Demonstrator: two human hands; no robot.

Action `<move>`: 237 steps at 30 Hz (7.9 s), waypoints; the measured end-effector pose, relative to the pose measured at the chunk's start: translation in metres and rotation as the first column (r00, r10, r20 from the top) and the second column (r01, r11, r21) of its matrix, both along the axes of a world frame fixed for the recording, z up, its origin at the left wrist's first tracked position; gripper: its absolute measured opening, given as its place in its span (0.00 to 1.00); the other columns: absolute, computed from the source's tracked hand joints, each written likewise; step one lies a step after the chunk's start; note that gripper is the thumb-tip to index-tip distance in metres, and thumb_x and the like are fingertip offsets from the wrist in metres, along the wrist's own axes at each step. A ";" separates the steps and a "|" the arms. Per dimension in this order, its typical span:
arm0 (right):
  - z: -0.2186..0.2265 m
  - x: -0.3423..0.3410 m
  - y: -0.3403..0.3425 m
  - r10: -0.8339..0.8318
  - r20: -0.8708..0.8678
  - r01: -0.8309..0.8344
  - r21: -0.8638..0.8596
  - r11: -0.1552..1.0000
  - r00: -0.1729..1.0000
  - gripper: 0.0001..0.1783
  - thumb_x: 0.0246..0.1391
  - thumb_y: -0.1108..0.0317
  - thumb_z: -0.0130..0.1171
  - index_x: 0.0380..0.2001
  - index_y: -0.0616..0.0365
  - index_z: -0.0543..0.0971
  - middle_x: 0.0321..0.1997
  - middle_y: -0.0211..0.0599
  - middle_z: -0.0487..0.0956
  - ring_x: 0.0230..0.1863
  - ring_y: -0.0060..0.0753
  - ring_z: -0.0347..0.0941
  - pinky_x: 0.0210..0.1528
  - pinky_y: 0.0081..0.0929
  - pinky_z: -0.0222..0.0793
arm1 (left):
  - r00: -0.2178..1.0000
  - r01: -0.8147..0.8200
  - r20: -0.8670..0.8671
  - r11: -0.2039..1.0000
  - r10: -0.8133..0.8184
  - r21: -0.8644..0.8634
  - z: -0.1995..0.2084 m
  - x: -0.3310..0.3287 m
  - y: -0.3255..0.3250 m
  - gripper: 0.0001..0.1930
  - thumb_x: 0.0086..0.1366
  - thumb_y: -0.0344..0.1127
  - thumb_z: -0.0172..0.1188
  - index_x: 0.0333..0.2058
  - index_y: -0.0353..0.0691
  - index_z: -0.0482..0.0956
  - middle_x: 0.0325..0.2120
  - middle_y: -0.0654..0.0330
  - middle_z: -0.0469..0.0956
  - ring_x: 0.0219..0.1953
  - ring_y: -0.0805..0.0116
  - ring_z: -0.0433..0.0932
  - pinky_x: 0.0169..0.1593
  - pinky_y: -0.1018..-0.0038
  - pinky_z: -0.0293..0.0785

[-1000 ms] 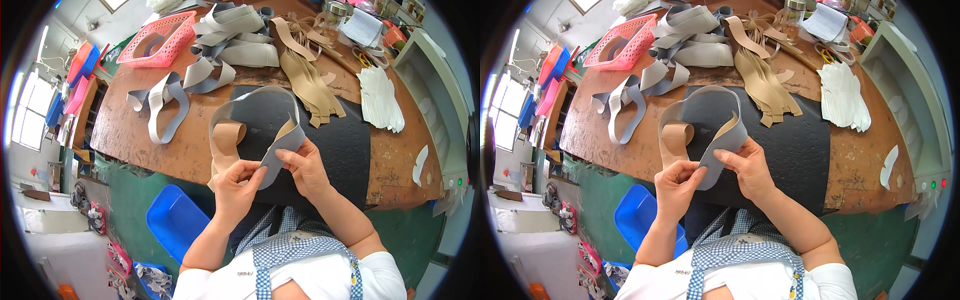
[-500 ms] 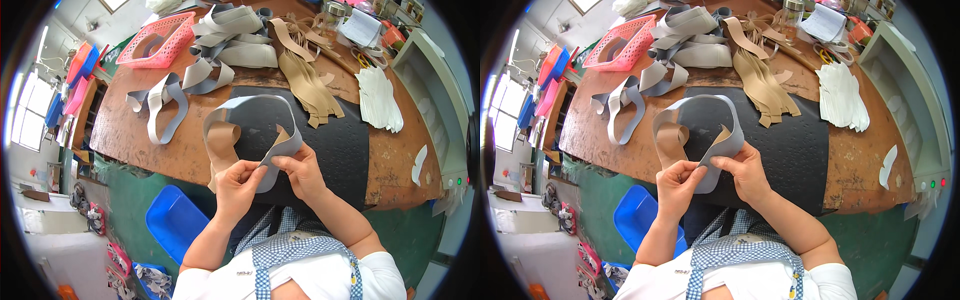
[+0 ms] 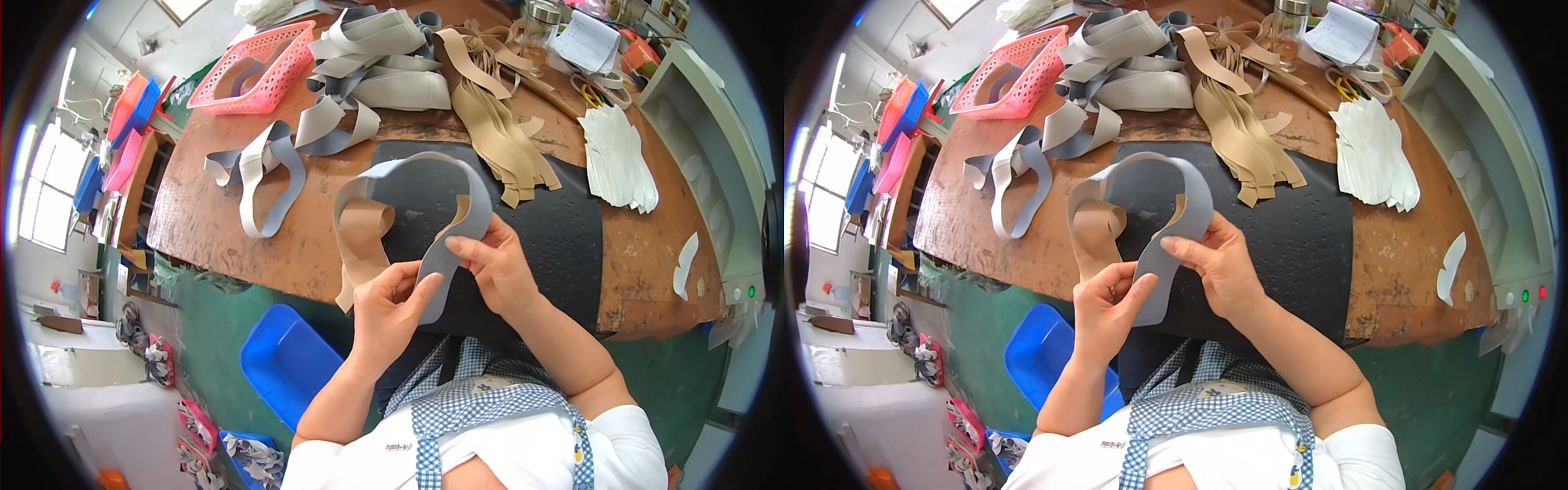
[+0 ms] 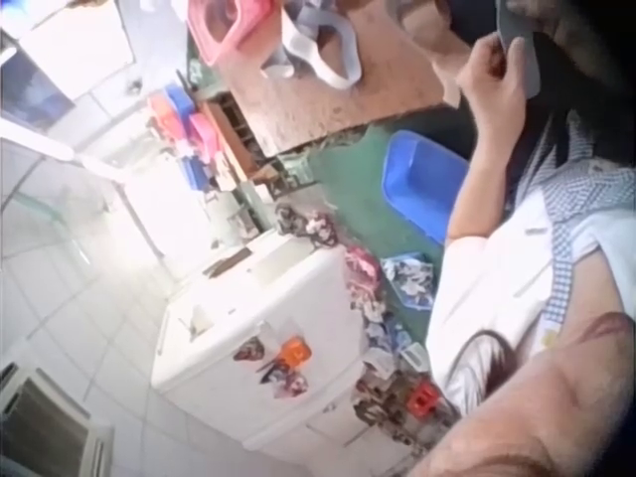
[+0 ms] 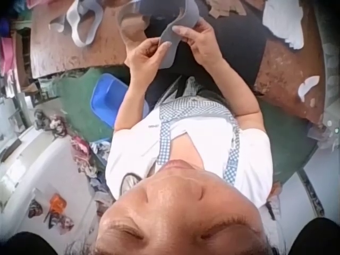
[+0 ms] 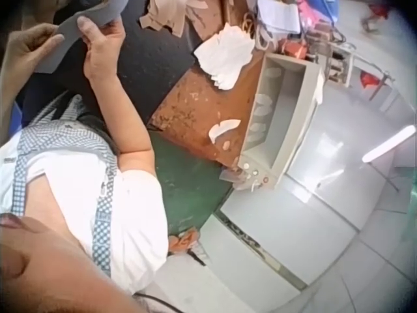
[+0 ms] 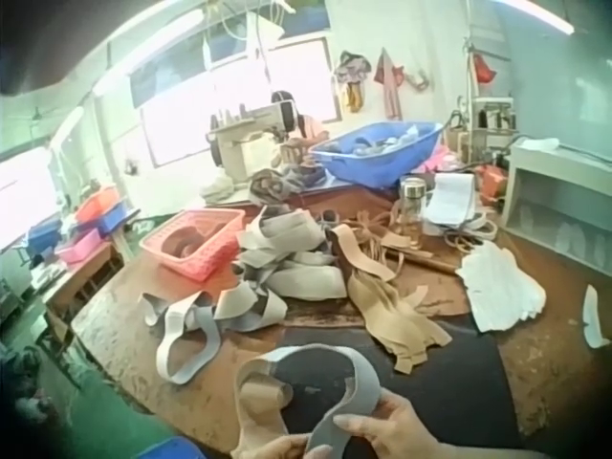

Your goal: Manually aligning shoe upper components and feeding them into a gluing or heat-press machine.

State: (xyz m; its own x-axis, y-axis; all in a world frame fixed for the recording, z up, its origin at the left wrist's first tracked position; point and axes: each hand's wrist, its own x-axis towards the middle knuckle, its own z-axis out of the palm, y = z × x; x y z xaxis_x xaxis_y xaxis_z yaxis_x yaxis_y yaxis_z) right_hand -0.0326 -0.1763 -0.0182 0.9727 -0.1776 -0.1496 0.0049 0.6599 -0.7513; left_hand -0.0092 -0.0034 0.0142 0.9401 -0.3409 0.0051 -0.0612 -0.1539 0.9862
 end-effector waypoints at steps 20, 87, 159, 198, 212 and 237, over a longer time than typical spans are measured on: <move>0.001 -0.001 -0.010 -0.127 0.028 0.128 -0.054 0.990 0.992 0.09 0.56 0.77 0.66 0.30 0.54 0.75 0.33 0.30 0.82 0.35 0.22 0.80 0.42 0.25 0.79 | 0.987 0.091 -0.132 0.996 -0.091 -0.003 -0.003 0.004 0.000 0.07 0.68 0.28 0.61 0.36 0.27 0.82 0.27 0.55 0.85 0.29 0.75 0.84 0.32 0.82 0.79; 0.023 -0.072 -0.038 0.077 0.068 0.045 -0.961 0.273 0.995 0.10 0.52 0.77 0.66 0.38 0.67 0.82 0.32 0.46 0.82 0.34 0.34 0.80 0.34 0.29 0.75 | 0.838 -0.112 -0.494 0.814 -0.231 -0.570 -0.035 -0.008 -0.025 0.23 0.66 0.23 0.61 0.57 0.37 0.64 0.49 0.55 0.76 0.51 0.65 0.78 0.56 0.68 0.76; 0.013 -0.072 -0.023 0.115 -0.080 -0.140 -0.564 0.814 0.990 0.25 0.48 0.74 0.75 0.44 0.58 0.69 0.38 0.31 0.80 0.41 0.18 0.76 0.48 0.20 0.71 | 0.752 -0.024 -0.582 0.870 -0.308 -0.493 -0.046 -0.009 0.004 0.20 0.65 0.26 0.62 0.55 0.33 0.71 0.49 0.52 0.79 0.49 0.59 0.82 0.51 0.64 0.82; 0.009 -0.064 -0.016 0.173 -0.028 -0.150 -0.646 0.748 0.984 0.15 0.47 0.70 0.74 0.36 0.62 0.79 0.30 0.28 0.78 0.31 0.17 0.71 0.35 0.20 0.69 | 0.675 0.003 -0.538 0.731 -0.505 -0.683 -0.053 0.003 0.017 0.22 0.77 0.44 0.45 0.57 0.31 0.71 0.49 0.49 0.80 0.49 0.57 0.82 0.51 0.61 0.79; 0.004 -0.064 -0.012 0.091 -0.137 -0.157 -0.620 0.769 0.986 0.14 0.46 0.73 0.74 0.38 0.63 0.83 0.31 0.28 0.79 0.31 0.16 0.71 0.35 0.20 0.68 | 0.911 0.010 -0.367 0.898 -0.190 -0.441 -0.029 -0.005 0.005 0.15 0.55 0.21 0.73 0.42 0.33 0.84 0.40 0.57 0.85 0.44 0.68 0.83 0.52 0.71 0.78; 0.005 -0.069 -0.012 0.075 0.172 0.158 -0.974 0.164 0.982 0.07 0.50 0.66 0.70 0.27 0.59 0.84 0.27 0.35 0.82 0.30 0.34 0.74 0.41 0.32 0.65 | 0.947 0.039 -0.303 0.971 -0.112 -0.235 -0.036 -0.014 -0.007 0.09 0.60 0.23 0.69 0.39 0.31 0.84 0.36 0.60 0.85 0.37 0.76 0.81 0.43 0.78 0.78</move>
